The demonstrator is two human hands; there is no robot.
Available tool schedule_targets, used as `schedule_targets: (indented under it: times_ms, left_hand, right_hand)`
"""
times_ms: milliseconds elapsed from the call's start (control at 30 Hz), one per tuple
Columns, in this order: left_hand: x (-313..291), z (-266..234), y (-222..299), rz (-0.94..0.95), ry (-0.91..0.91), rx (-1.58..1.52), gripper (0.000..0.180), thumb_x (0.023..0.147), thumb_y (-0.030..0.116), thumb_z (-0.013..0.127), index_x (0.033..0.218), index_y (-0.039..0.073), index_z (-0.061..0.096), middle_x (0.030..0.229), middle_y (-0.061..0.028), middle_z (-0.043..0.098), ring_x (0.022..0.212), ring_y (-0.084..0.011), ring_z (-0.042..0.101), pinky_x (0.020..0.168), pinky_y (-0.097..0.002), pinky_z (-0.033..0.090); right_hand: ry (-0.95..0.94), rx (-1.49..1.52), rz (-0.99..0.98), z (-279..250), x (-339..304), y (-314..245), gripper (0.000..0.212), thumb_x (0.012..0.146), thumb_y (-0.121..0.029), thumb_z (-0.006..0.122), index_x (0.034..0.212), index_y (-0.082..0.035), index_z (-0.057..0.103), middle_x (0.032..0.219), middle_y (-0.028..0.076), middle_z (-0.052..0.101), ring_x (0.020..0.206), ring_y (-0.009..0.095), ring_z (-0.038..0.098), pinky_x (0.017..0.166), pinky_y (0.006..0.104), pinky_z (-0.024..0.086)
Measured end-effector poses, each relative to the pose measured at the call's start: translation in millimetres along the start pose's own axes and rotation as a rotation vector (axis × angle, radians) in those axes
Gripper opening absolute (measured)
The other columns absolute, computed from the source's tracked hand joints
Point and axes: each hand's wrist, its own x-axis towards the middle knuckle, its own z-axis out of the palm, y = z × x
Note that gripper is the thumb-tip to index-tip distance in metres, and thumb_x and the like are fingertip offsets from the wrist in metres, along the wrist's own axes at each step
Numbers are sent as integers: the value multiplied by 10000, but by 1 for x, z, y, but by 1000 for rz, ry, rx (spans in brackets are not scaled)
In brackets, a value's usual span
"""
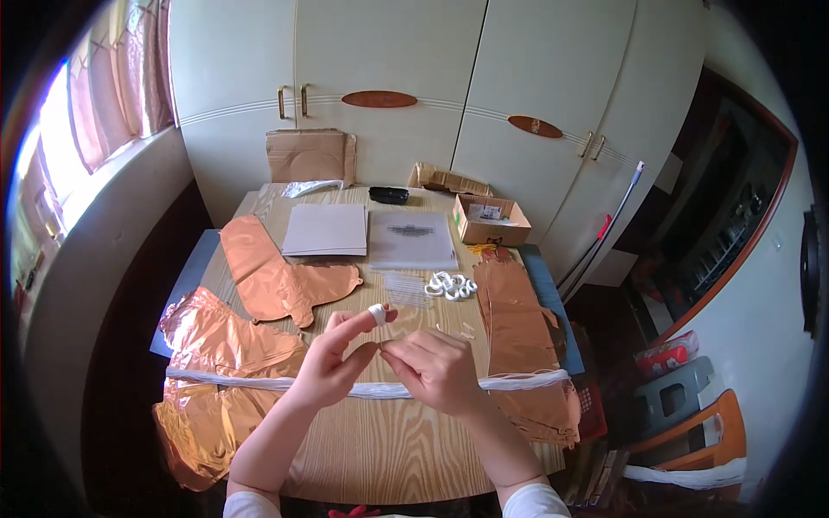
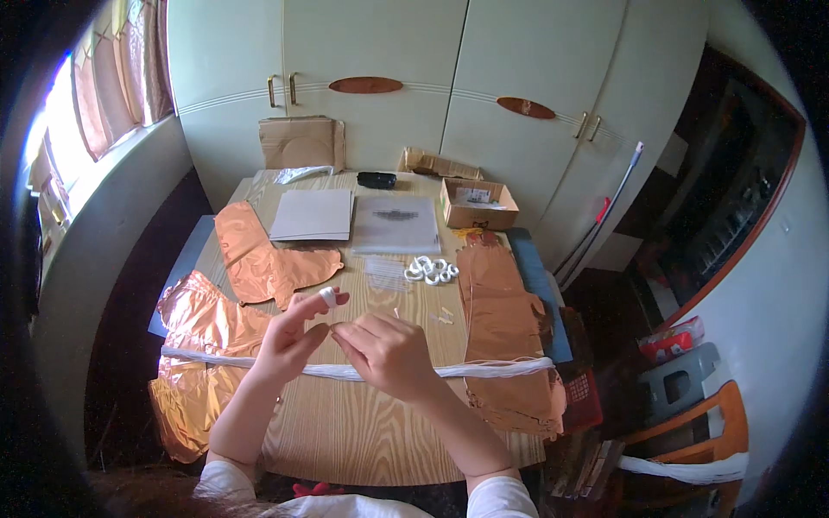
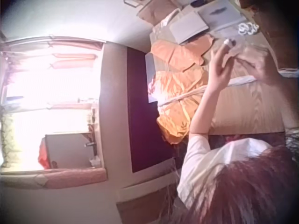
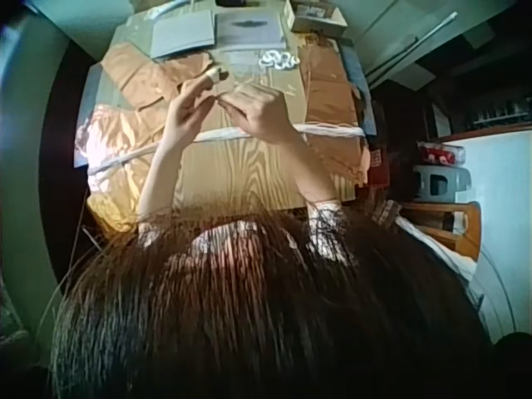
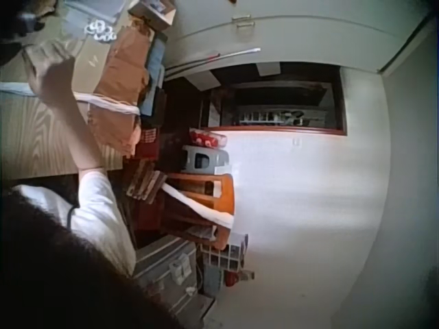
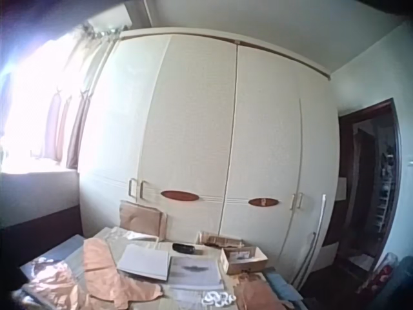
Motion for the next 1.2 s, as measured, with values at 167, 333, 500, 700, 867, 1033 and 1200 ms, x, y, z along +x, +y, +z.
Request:
schedule_targets:
  times_ms: [167, 333, 500, 700, 867, 1033, 1200]
  left_hand:
    - [-5, -11, -9, 18, -203, 213, 243, 774, 5, 607, 1008, 56, 646, 863, -61, 576, 762, -148, 492, 717, -271, 375]
    - [-4, -4, -1, -165, -204, -461, 231, 863, -6, 510, 1070, 16, 612, 895, -49, 577, 813, -113, 503, 825, -261, 406]
    - [-1, -2, -5, 26, -54, 11, 247, 835, -15, 536, 1064, 32, 616, 889, -55, 568, 803, -136, 512, 801, -262, 404]
    - [-4, -4, -8, 18, -147, 184, 155, 794, 69, 637, 946, 43, 649, 781, -45, 588, 747, -126, 510, 666, -252, 413]
    - [-2, -8, -3, -170, -277, 33, 148, 828, 141, 630, 913, 20, 641, 766, -44, 630, 756, -101, 549, 672, -242, 430]
    - [-3, -8, -9, -314, -212, -431, 174, 861, 139, 590, 922, -22, 609, 841, -69, 639, 832, -125, 597, 747, -251, 455]
    - [-3, -5, -15, -228, -167, -550, 150, 873, 114, 564, 928, -22, 593, 887, -79, 629, 853, -135, 596, 781, -272, 460]
  right_hand:
    - [113, 66, 53, -10, 4, 4, 104, 709, -75, 700, 794, -72, 640, 683, 24, 573, 583, 172, 556, 524, 282, 454]
    - [72, 189, 159, 7, -3, 8, 107, 712, -107, 693, 788, -86, 620, 671, 13, 556, 573, 164, 541, 499, 284, 436]
    - [125, 16, 62, 0, 5, -4, 134, 660, -67, 730, 747, -76, 628, 642, 12, 557, 556, 173, 516, 507, 293, 426]
    - [126, 135, 99, -3, 2, 7, 162, 651, -126, 748, 733, -92, 612, 656, 3, 554, 591, 160, 512, 512, 277, 421]
    - [-12, 549, 387, 2, -5, 15, 116, 722, -123, 712, 775, -82, 618, 679, 11, 560, 638, 132, 535, 549, 263, 436]
    - [176, 489, 312, 14, 0, 10, 73, 784, -111, 669, 821, -66, 623, 761, 27, 598, 677, 99, 551, 605, 232, 447]
    - [30, 593, 379, 12, -10, 7, 153, 805, -49, 620, 957, -38, 632, 871, 64, 643, 788, 144, 612, 698, 256, 481]
